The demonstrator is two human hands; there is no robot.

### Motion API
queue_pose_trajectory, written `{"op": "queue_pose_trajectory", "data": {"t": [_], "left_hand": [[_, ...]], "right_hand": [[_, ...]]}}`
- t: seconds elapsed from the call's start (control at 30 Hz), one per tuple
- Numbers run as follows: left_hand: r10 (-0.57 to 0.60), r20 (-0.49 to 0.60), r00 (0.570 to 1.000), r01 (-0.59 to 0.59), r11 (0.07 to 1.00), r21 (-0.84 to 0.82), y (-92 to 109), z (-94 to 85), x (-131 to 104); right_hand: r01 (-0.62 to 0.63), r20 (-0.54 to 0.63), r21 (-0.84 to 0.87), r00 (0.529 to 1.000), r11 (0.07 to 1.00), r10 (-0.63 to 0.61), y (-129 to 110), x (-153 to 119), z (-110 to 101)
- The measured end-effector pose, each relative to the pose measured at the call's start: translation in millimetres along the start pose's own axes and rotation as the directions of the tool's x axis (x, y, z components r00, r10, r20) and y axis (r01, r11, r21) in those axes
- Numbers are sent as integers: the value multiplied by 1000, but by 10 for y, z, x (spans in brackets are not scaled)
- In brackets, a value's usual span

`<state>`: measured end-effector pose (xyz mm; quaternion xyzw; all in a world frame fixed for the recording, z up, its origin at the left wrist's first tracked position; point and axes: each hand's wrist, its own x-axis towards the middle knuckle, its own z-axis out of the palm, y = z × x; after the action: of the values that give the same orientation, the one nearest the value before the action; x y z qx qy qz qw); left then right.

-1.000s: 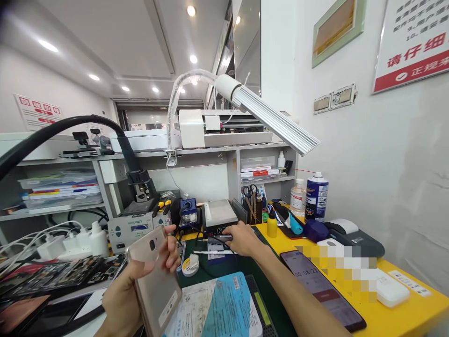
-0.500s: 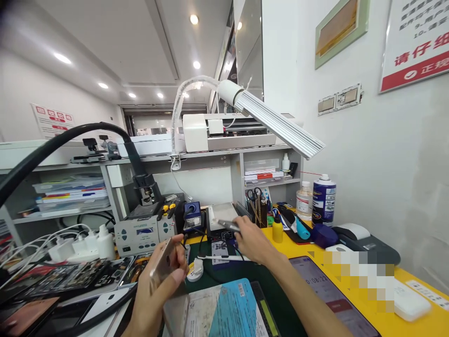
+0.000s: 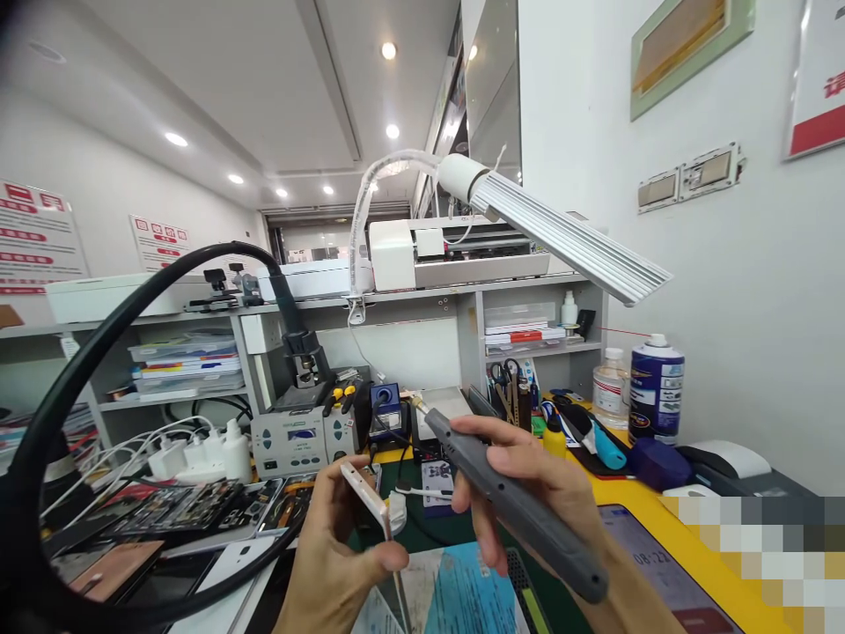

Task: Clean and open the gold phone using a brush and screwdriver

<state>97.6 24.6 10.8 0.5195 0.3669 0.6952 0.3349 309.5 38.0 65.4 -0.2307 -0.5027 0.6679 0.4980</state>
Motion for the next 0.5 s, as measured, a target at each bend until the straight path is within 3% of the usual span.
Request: {"op": "queue_pose_trajectory", "data": {"t": [0.17, 0.27, 0.4, 0.5], "left_hand": [[-78, 34, 996, 77, 996, 37, 126, 12, 4], [-55, -13, 998, 56, 996, 68, 158, 19, 8], [3, -98, 995, 5, 997, 77, 129, 15, -3], [13, -103, 995, -6, 997, 72, 115, 14, -34]], "right_hand": [[106, -14, 8, 994, 994, -106, 42, -133, 79], [112, -69, -169, 990, 979, -125, 246, -210, 211], [135, -144, -479, 963, 867, -229, 577, -254, 434], [156, -166, -548, 943, 822, -289, 742, -225, 541]]}}
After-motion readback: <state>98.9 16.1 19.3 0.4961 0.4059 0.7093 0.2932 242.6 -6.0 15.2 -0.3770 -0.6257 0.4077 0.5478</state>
